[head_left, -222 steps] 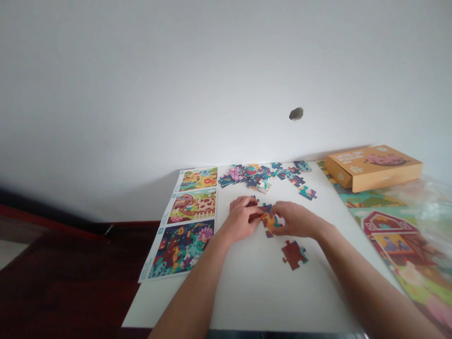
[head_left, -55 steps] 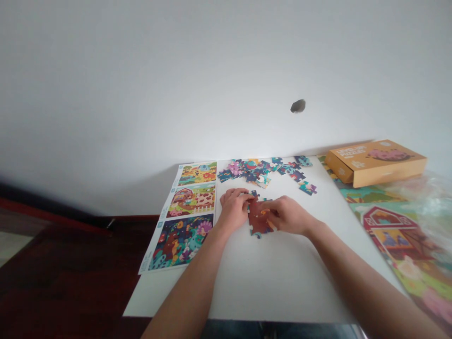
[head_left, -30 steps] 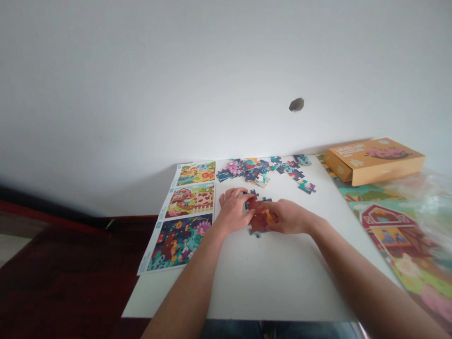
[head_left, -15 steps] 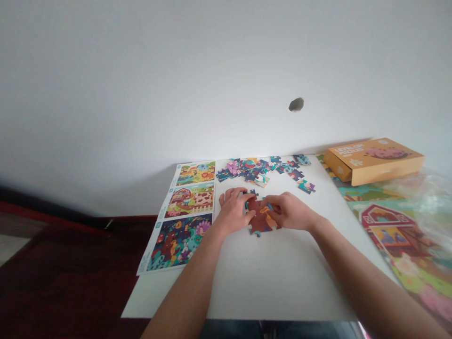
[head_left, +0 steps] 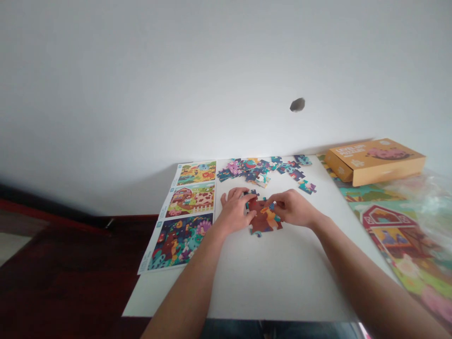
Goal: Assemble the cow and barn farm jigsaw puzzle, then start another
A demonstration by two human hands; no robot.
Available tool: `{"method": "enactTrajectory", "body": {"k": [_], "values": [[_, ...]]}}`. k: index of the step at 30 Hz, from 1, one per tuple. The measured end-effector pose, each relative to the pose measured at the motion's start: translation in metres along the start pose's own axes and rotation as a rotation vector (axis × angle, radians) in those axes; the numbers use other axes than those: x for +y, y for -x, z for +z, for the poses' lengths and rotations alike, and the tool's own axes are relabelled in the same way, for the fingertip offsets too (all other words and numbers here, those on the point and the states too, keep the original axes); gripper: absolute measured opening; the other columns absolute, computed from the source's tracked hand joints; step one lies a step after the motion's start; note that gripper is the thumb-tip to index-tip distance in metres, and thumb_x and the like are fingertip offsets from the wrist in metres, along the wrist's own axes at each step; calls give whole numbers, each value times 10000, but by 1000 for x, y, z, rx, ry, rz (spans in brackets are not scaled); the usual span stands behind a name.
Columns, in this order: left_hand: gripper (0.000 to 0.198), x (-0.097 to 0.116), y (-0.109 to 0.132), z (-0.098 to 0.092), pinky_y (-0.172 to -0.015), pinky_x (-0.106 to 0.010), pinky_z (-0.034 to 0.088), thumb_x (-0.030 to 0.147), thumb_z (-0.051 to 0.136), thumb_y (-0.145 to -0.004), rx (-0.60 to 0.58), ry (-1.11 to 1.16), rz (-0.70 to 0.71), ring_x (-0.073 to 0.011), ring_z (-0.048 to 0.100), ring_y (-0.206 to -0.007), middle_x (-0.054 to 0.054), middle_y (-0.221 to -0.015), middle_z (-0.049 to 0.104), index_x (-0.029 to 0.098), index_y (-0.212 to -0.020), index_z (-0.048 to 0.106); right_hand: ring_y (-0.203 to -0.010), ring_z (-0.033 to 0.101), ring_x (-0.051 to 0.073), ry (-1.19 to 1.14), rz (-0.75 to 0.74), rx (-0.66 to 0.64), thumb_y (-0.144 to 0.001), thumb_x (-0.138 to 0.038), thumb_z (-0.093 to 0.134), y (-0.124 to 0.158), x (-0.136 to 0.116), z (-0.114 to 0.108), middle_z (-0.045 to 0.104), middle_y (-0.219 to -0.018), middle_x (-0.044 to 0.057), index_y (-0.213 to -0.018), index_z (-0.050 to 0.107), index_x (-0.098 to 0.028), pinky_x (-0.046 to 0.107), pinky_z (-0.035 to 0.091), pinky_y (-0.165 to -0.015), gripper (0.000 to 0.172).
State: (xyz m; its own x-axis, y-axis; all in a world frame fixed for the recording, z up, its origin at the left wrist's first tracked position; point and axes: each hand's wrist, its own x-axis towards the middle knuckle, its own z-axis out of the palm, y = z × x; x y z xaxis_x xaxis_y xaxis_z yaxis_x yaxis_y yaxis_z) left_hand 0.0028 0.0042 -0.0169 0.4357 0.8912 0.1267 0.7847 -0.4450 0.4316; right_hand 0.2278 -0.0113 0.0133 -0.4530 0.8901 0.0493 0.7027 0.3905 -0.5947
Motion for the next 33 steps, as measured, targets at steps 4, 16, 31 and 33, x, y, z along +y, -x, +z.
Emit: {"method": "enactTrajectory", "body": {"k": [4, 16, 31, 33], "values": [[448, 2, 1, -1, -1132, -658, 244, 262, 698, -790, -35, 9, 32, -334, 400, -1354, -47, -1399, 526, 328, -1230, 647, -542, 539, 107, -33, -83, -184, -647, -62, 531, -1, -2, 6, 682, -637, -15, -755, 742, -201, 202, 348, -537, 275], [468, 2, 2, -2, -1132, -663, 224, 239, 702, -790, -53, 40, 91, -322, 410, -1349, -41, -1398, 541, 364, -1238, 651, -602, 613, 111, -135, -229, -72, -678, -44, 513, -1, -2, 20, 727, -699, -15, -748, 753, -205, 205, 429, -612, 298], [446, 5, 2, -3, -1147, -660, 213, 267, 703, -777, -74, 48, 94, -325, 427, -1324, -65, -1378, 541, 312, -1220, 664, -965, 595, 257, 193, 79, 562, -847, -282, 622, -68, 62, 43, 696, -996, 91, -1118, 672, -195, 366, 470, -897, 290], [446, 6, 2, -3, -1145, -660, 212, 268, 706, -777, -77, 52, 92, -324, 427, -1324, -62, -1378, 540, 314, -1219, 664, -906, 590, 256, 194, 166, 665, -865, -250, 573, -65, 70, 39, 702, -926, 82, -1072, 684, -195, 375, 464, -870, 241]]}}
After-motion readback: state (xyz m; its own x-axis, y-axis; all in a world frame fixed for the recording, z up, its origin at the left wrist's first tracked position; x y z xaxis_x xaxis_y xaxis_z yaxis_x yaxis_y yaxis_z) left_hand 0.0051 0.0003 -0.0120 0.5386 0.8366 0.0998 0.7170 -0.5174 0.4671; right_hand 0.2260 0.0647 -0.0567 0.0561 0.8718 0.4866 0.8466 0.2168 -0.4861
